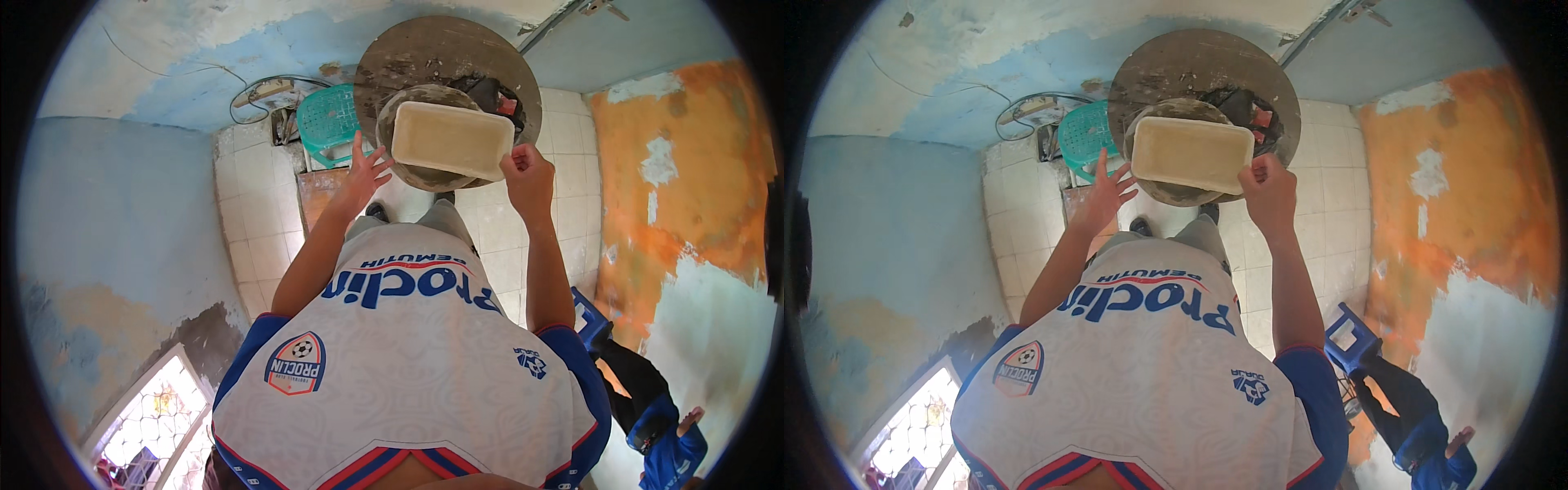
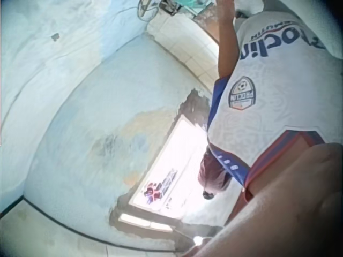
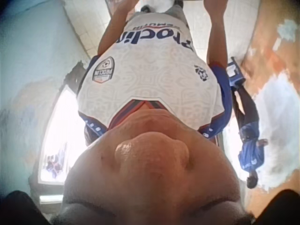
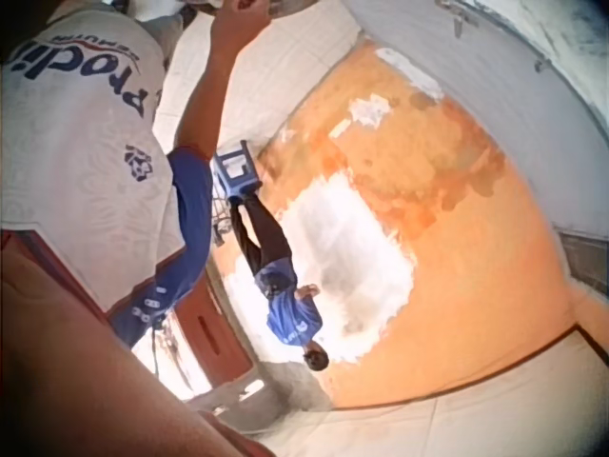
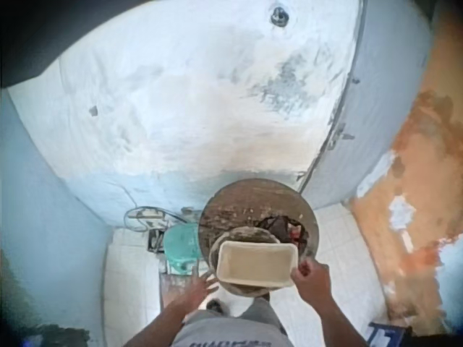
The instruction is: The person cleans a rectangular container and then pours liquid into a bucket while stirring the contents by hand.
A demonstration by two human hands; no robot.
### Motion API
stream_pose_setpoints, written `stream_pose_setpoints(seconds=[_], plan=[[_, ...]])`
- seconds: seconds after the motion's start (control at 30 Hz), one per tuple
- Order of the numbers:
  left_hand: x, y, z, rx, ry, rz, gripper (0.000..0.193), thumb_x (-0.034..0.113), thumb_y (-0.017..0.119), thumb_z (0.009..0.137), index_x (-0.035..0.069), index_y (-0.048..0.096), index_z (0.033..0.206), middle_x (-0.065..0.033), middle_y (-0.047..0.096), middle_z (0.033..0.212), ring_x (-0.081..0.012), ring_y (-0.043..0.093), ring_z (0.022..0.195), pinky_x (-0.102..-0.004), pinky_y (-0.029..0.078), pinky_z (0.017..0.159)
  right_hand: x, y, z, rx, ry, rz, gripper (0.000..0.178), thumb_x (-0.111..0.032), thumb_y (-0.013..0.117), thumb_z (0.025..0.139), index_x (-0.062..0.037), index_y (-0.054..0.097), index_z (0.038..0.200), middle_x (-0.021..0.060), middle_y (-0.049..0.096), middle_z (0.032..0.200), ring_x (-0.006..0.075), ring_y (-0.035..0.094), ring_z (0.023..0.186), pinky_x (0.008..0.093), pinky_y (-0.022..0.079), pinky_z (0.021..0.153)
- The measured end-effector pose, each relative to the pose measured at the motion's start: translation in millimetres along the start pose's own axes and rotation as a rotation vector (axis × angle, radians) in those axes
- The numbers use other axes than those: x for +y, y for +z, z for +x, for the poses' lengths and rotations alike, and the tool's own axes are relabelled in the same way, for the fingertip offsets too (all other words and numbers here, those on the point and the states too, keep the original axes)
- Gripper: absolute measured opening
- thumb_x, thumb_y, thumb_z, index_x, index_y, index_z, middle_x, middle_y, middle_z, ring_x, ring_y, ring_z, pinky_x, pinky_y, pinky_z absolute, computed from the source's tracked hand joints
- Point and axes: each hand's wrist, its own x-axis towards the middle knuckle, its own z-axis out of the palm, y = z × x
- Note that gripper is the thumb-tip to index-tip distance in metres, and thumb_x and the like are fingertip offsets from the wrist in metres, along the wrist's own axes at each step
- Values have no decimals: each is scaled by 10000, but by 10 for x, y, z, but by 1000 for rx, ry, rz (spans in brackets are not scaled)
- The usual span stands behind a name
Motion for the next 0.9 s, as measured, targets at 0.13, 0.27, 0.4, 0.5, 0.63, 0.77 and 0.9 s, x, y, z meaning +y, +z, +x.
stream_pose_setpoints(seconds=[0.13, 0.27, 0.4, 0.5, 0.63, 0.77, 0.9], plan=[[185, 143, 140, 31, -35, 203, 1176, 645, 692, 965, 355, -189, 1687, -240, 259, 1707, -382, 450, 1465, -536, 397, 1185, 97, -195, 123, -72, -35, 78, 193, -164, 728, 915, 20, 704, 968, 130, 767, 839, 193, 758, 791, 338, 594, 751], [288, 367, 189, 5, 46, 339, 1080, 544, 718, 965, 297, -54, 1679, -212, 356, 1653, -354, 467, 1460, -512, 420, 1173, 132, -306, 296, -179, -45, 192, 194, -168, 730, 915, 18, 701, 964, 127, 763, 827, 177, 743, 765, 332, 585, 729], [175, 637, 105, -15, 112, 74, 669, 298, 720, 990, 109, 469, 1581, -129, 601, 1476, -282, 585, 1349, -453, 435, 1168, 23, -354, 517, -277, -70, 191, 207, -173, 742, 887, 23, 684, 920, 132, 745, 780, 176, 719, 703, 334, 558, 685], [24, 738, 152, 23, 33, -83, 770, 433, 741, 943, 87, 462, 1572, -115, 605, 1481, -284, 576, 1370, -459, 439, 1161, 22, -417, 736, -328, -131, 164, 188, -155, 743, 867, 20, 681, 899, 138, 742, 776, 193, 716, 688, 338, 555, 684], [-188, 951, 246, 108, 67, -93, 849, 483, 754, 891, 71, 452, 1569, -122, 597, 1484, -282, 572, 1376, -472, 444, 1157, 99, -470, 934, -381, -164, 166, 169, -143, 741, 865, 13, 681, 890, 134, 737, 772, 196, 705, 681, 340, 547, 679], [-324, 1249, 273, 193, 114, -86, 877, 455, 766, 850, 63, 446, 1567, -128, 590, 1481, -287, 570, 1381, -484, 421, 1181, 204, -520, 1178, -404, -209, 73, 202, -185, 757, 899, 8, 698, 909, 103, 734, 780, 170, 691, 697, 329, 534, 684], [-512, 1344, 227, 270, 242, -168, 914, 506, 744, 848, 58, 421, 1577, -127, 573, 1488, -306, 545, 1402, -499, 414, 1188, 349, -535, 1557, -610, -46, 247, 330, -332, 759, 970, -3, 739, 969, 67, 743, 810, 117, 688, 760, 310, 533, 705]])
